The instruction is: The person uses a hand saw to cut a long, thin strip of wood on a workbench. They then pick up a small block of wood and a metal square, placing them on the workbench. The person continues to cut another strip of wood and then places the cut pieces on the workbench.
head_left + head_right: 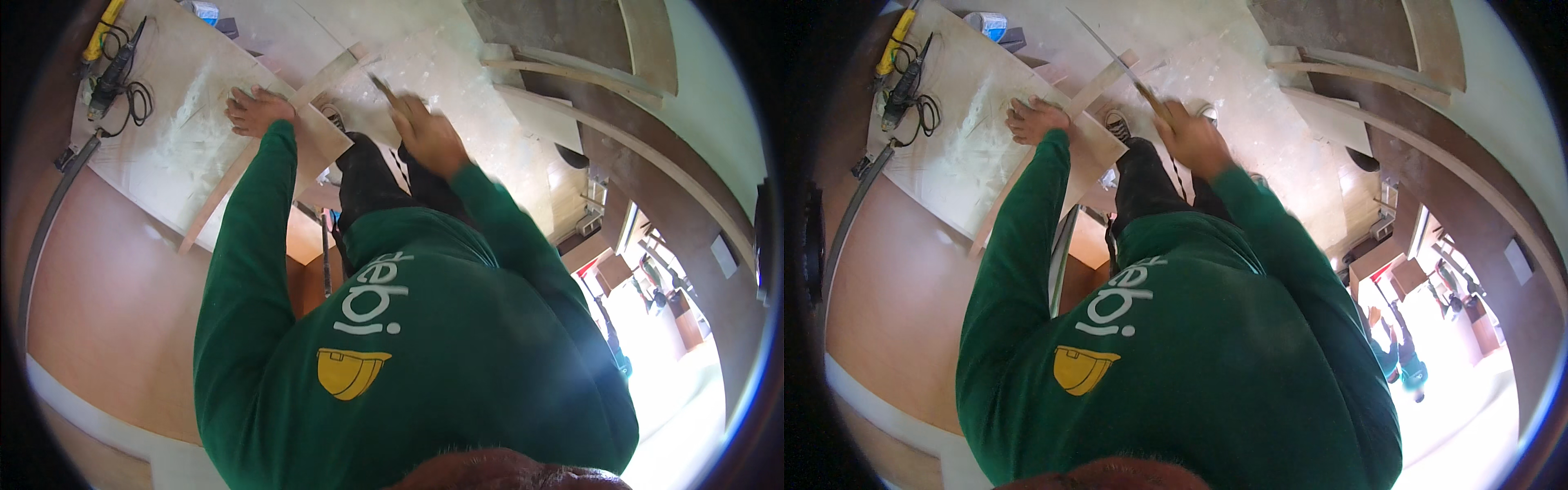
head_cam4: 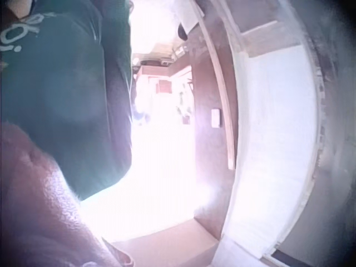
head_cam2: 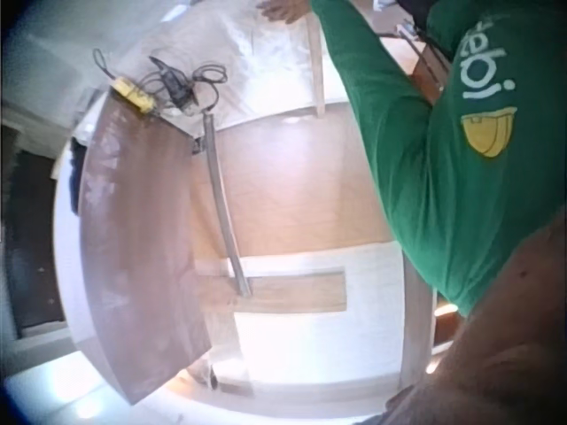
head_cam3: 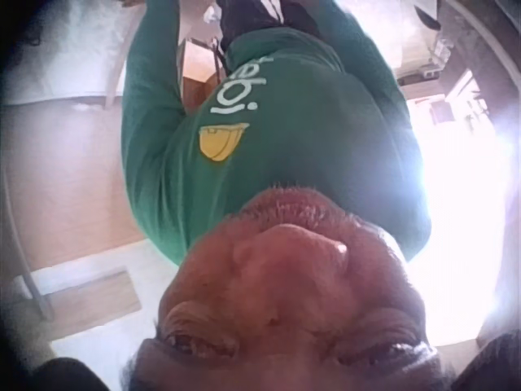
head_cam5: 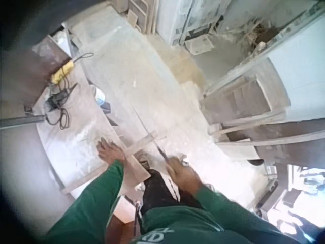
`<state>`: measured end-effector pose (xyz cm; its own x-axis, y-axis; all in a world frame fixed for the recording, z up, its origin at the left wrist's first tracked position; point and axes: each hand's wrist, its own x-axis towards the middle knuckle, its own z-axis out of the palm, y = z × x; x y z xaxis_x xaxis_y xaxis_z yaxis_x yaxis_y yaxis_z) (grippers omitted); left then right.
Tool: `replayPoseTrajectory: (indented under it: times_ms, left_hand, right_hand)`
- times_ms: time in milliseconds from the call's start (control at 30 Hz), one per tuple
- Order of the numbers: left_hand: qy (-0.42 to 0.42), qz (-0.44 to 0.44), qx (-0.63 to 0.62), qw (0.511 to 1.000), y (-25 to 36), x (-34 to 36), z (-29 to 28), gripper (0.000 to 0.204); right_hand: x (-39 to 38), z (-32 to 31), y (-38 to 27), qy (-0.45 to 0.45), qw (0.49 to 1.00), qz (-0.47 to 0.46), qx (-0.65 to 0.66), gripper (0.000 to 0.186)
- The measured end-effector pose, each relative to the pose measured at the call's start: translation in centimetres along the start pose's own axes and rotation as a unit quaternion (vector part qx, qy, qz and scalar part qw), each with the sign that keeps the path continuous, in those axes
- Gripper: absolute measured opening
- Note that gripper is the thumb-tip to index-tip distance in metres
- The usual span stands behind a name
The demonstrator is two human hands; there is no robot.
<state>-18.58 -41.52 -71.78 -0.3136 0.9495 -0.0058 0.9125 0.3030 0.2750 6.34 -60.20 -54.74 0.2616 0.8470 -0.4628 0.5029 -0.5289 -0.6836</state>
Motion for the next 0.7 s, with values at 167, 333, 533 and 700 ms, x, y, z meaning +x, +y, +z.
replayPoseTrajectory:
  times_ms: [167, 333, 533, 700]
  left_hand:
    - [0.001, 0.016, 0.028, 0.999, -0.3, 1.0, 0.8, 0.067]
    - [-0.004, -0.003, 0.027, 1.0, 0.6, 0.3, -0.3, 0.068]
    - [0.003, -0.008, 0.027, 1.0, -1.0, 0.6, 1.1, 0.071]
    - [0.003, 0.142, 0.0, 0.99, 2.1, 0.9, -1.0, 0.073]
  right_hand:
    - [5.5, 2.4, 0.3, -0.005, 1.0, 0.015, 0.003, 0.038]
    - [-5.8, -1.7, 2.1, -0.024, 0.993, 0.112, 0.025, 0.04]
    - [-16.5, -3.9, 4.4, 0.05, 0.978, 0.2, 0.041, 0.043]
    - [-23.9, -4.8, 5.5, 0.078, 0.954, 0.281, 0.062, 0.047]
